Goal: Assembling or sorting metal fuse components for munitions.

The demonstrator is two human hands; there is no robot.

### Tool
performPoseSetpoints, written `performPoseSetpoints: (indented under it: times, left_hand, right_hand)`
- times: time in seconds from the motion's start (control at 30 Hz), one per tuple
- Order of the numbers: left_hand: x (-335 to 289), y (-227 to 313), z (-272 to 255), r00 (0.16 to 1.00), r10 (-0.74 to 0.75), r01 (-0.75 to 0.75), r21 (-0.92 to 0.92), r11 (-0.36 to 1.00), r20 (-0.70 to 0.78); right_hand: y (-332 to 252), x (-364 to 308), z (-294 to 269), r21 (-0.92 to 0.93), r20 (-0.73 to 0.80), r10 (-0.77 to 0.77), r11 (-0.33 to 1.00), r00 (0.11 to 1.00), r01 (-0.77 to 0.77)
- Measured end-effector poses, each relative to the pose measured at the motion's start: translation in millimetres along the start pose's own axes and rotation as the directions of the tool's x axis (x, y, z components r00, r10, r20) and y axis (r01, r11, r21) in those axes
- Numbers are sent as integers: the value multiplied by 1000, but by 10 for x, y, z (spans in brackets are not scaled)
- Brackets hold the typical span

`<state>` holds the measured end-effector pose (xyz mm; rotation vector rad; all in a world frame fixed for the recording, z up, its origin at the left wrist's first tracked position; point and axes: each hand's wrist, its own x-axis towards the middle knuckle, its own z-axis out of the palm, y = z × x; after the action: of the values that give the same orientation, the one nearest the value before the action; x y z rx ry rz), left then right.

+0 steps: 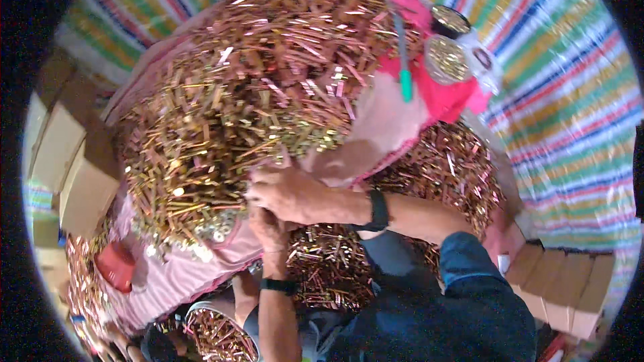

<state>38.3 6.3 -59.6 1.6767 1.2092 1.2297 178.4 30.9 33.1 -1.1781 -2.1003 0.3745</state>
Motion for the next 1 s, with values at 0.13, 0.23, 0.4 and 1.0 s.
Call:
performPoseSetpoints:
  times: [0.13,0.23,0.4,1.0]
  left_hand:
    - [-28,-111,110,998,32,-40,-153,987,-57]
    - [-70,-495,-31,998,51,-55,-102,993,-45]
    - [-195,-862,-257,998,-32,23,-161,987,-50]
    - [-304,-949,-221,889,-374,428,-771,472,264]
  right_hand:
    - [-53,-59,-520,196,9,-88,977,996,85]
    - [-83,-142,-502,-126,154,-101,985,983,121]
    - [-108,-81,-31,-108,39,125,987,991,-120]
    - [-193,-39,-28,204,-225,136,975,965,-90]
